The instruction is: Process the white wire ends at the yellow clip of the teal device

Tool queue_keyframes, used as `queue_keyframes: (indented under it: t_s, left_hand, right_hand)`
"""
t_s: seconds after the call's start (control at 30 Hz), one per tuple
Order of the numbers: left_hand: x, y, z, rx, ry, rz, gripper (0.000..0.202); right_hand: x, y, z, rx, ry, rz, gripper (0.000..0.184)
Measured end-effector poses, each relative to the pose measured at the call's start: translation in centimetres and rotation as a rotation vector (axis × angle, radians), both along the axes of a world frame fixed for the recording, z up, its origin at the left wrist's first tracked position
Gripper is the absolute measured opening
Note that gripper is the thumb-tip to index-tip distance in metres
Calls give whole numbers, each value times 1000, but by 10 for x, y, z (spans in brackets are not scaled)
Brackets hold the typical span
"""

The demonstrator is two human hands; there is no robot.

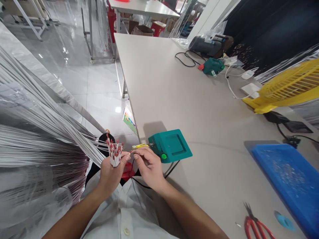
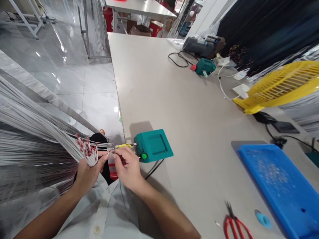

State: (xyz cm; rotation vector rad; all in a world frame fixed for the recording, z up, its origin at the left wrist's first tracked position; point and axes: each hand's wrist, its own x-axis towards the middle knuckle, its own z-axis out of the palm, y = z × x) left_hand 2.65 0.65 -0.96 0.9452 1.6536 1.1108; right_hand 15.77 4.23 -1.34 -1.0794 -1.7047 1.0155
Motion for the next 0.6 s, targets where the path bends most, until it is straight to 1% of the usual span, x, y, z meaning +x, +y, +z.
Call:
queue_keyframes:
  t_s: [0.13, 0.3, 0.47, 0.6]
  left_hand:
    - [1, -1, 0, 17, 8, -33, 20]
    - [3, -2, -1, -3, -17, -43, 18]
    - [0, -1, 6, 2, -51, -87, 20]
    - [-4, -1, 11, -3, -16, -101, 20]
  right_hand:
    - [-1, 2, 0, -45, 31, -6, 7]
    - [-2, 2, -1, -43, 5, -35, 13]
    - [1, 4, 2, -1, -15, -4, 13]
    - [7, 7, 10, 23, -16, -21, 11]
